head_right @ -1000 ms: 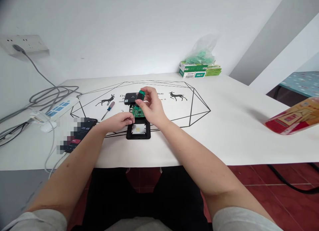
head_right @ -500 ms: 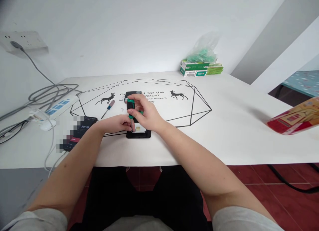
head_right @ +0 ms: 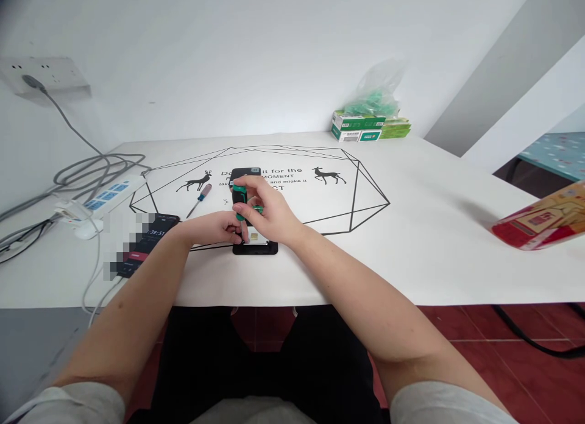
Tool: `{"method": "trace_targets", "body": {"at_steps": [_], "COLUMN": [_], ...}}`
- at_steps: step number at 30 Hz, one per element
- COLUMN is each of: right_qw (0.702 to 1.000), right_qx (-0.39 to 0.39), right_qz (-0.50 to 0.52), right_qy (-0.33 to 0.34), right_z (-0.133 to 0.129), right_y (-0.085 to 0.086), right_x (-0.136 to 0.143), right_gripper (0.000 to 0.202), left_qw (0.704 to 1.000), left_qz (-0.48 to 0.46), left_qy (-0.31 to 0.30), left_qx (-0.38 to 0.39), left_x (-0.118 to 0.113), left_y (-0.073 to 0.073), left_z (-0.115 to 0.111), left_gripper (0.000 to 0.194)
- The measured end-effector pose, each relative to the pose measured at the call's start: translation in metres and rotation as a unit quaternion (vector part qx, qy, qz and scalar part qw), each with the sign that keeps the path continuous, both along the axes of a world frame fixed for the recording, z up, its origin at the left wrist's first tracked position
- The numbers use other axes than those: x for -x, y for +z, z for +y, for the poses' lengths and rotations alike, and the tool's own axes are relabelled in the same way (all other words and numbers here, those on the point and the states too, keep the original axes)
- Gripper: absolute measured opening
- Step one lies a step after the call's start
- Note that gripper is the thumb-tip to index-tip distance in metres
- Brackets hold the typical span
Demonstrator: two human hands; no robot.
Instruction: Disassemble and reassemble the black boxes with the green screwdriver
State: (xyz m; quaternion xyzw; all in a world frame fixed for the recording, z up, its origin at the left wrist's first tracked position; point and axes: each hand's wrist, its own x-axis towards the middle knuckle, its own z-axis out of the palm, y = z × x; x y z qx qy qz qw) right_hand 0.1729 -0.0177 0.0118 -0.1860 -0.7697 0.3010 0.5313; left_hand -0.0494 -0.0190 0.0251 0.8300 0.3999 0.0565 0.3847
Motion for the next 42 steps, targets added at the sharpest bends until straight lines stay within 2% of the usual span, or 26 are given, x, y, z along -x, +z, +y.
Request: {"method": "trace_targets", "body": {"at_steps": [11, 15, 19, 22, 25, 27, 29, 32, 33, 35, 42], "right_qw": [1.0, 1.0, 0.999, 0.997, 0.997, 0.994, 0.989, 0.982, 0.981, 0.981, 0.986], "right_qx": [-0.014, -0.012, -0.008, -0.027, -0.065, -0.101, -0.141, -0.173, -0.175, -0.172, -0.131], "right_qz": [-0.009, -0.008, -0.005, -0.019, -0.025, -0.019, -0.013, -0.012, -0.011, -0.007, 0.019], "right_qy": [0.008, -0.007, -0.053, -0.063, -0.038, -0.036, -0.047, -0.078, -0.086, -0.093, -0.101], "right_z": [-0.005, -0.006, -0.004, -0.003, -0.004, -0.004, -0.003, -0.001, 0.0, 0.0, 0.0], "right_y": [0.002, 0.002, 0.0, 0.0, 0.003, 0.006, 0.008, 0.009, 0.009, 0.009, 0.01], "right_x": [0.003, 0.004, 0.003, 0.001, -0.001, -0.002, -0.003, -0.003, -0.003, -0.003, -0.005], "right_gripper": [0.038, 0.038, 0.043, 0.046, 0.038, 0.039, 0.039, 0.032, 0.031, 0.032, 0.023], "left_qw": [1.0, 0.999, 1.0, 1.0, 0.998, 0.994, 0.979, 0.92, 0.903, 0.884, 0.884], "left_qz": [0.019, 0.023, -0.001, 0.012, 0.021, 0.0, 0.005, 0.123, 0.16, 0.21, 0.237], "left_qy": [0.018, 0.027, 0.024, 0.025, 0.042, 0.063, 0.108, 0.25, 0.289, 0.329, 0.341], "left_qx": [-0.005, 0.003, 0.004, -0.004, -0.031, -0.093, -0.173, -0.275, -0.276, -0.258, -0.216], "left_x": [-0.008, -0.007, -0.004, -0.002, 0.002, 0.005, 0.009, 0.012, 0.012, 0.012, 0.011], "left_y": [0.009, 0.007, 0.004, 0.007, 0.008, 0.003, -0.005, -0.019, -0.022, -0.026, -0.029], "left_z": [-0.008, -0.008, -0.006, -0.007, -0.004, 0.002, 0.012, 0.025, 0.027, 0.029, 0.028], "left_gripper": [0.011, 0.013, 0.018, 0.02, 0.02, 0.02, 0.022, 0.027, 0.028, 0.031, 0.044]}}
